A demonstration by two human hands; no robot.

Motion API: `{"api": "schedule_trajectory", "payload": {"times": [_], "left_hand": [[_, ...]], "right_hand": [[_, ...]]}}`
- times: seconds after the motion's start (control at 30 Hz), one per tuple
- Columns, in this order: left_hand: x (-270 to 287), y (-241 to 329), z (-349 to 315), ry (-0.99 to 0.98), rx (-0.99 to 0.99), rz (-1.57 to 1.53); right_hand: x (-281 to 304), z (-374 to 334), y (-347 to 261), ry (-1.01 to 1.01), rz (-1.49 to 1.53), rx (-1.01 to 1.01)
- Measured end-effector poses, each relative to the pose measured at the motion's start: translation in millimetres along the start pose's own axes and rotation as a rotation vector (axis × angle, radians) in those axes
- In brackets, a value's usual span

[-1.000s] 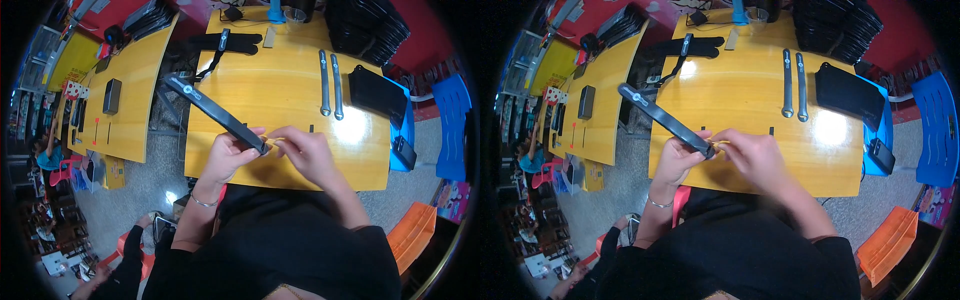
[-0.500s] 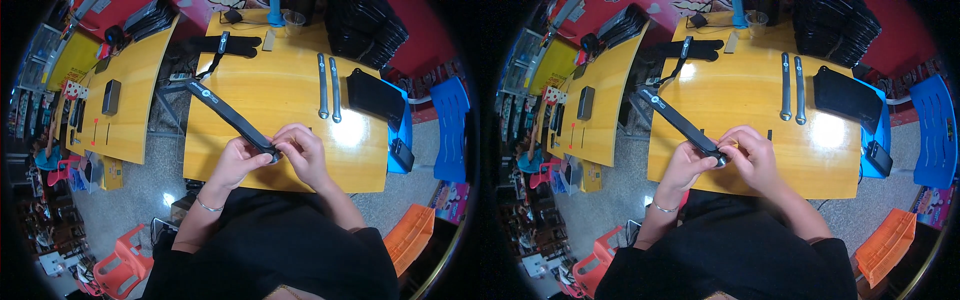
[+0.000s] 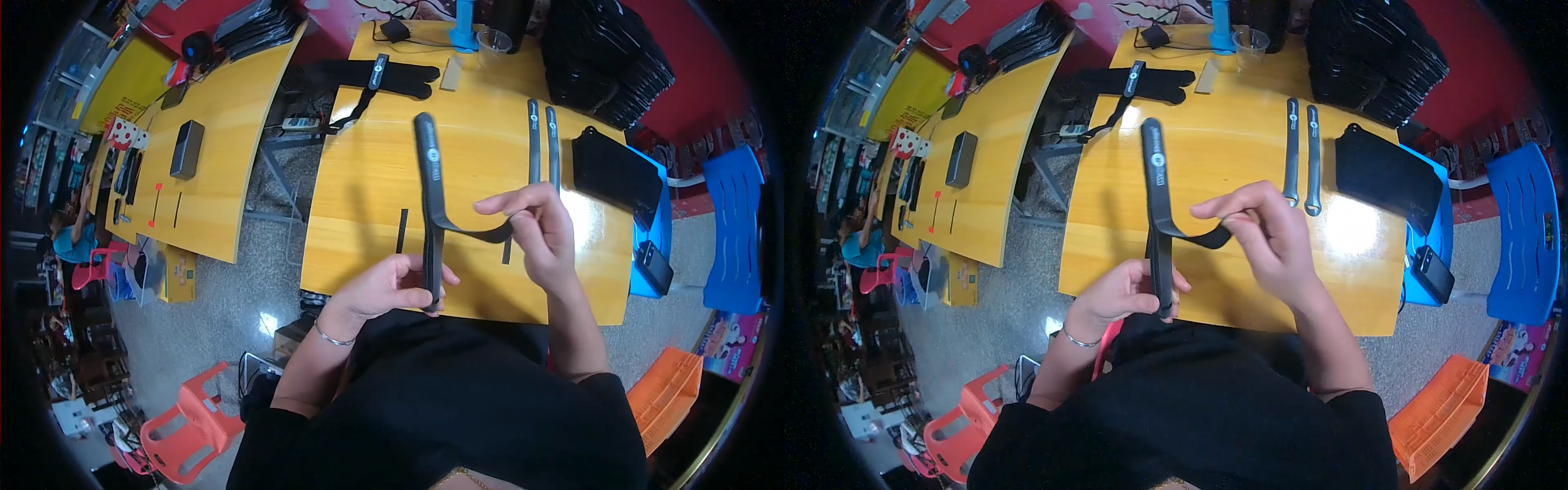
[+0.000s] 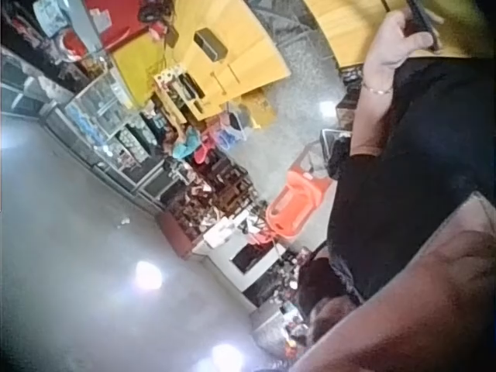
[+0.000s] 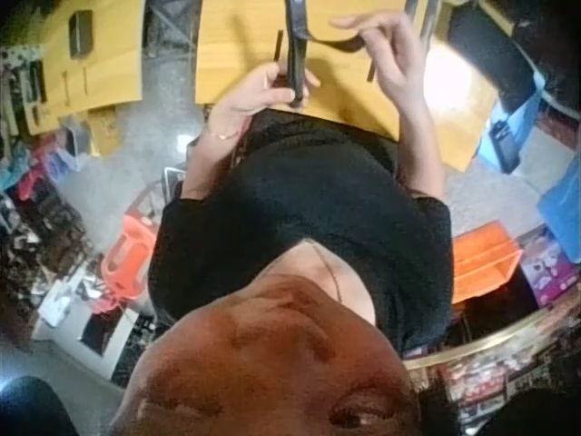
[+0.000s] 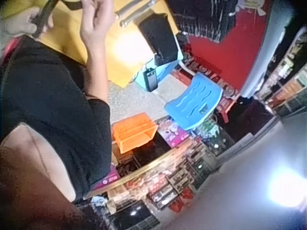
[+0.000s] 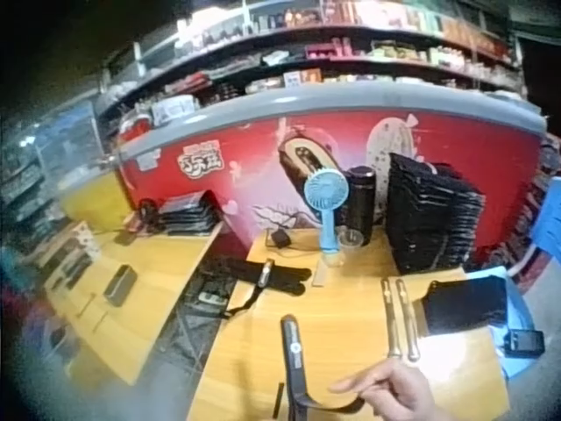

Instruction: Organizing and assembling black wrench straps onto a template board for manufacturing.

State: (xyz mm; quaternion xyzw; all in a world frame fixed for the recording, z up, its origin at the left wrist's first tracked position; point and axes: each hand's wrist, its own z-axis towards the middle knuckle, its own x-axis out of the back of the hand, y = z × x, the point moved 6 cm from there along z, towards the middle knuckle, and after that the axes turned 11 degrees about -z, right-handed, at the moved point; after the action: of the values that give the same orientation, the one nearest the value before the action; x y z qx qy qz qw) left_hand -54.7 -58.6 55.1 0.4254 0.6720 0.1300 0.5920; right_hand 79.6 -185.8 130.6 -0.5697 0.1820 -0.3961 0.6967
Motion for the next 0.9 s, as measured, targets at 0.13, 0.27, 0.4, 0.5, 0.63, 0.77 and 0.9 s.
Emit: {"api": "schedule_trajectory", "payload": {"times": [0.13,0.27,0.4,0.5,0.63,0.77,0.9], "left_hand": [[15.4,-2.5,-16.4,-0.022,0.057,-0.068],[46.5,-6.3,-46.8,-0.081,0.138,0.175],[73.2,0.6,-92.0,-0.056,0.113,0.318],[90.7,-5.8,-118.8,0.083,0.248,0.220],[99.1,-0.7,-134.9,0.169,0.019,0.102],[99.2,5.6,-99.7,0.257,-0.318,-0.130],[70.8,8.6,-55.0,0.166,-0.464,-0.227]], "right_hand": [[25.1,2.0,14.0,0.195,-0.037,-0.076],[82.9,15.7,6.7,0.370,-0.317,0.071],[122.0,34.8,-3.3,0.425,-0.444,0.073],[150.1,56.5,-26.0,0.559,-0.611,0.304],[115.4,80.0,-36.3,0.459,-0.942,0.416],[82.4,82.6,-3.6,0.391,-1.222,0.628],[46.3,60.6,56.3,0.140,-1.396,0.402]]}}
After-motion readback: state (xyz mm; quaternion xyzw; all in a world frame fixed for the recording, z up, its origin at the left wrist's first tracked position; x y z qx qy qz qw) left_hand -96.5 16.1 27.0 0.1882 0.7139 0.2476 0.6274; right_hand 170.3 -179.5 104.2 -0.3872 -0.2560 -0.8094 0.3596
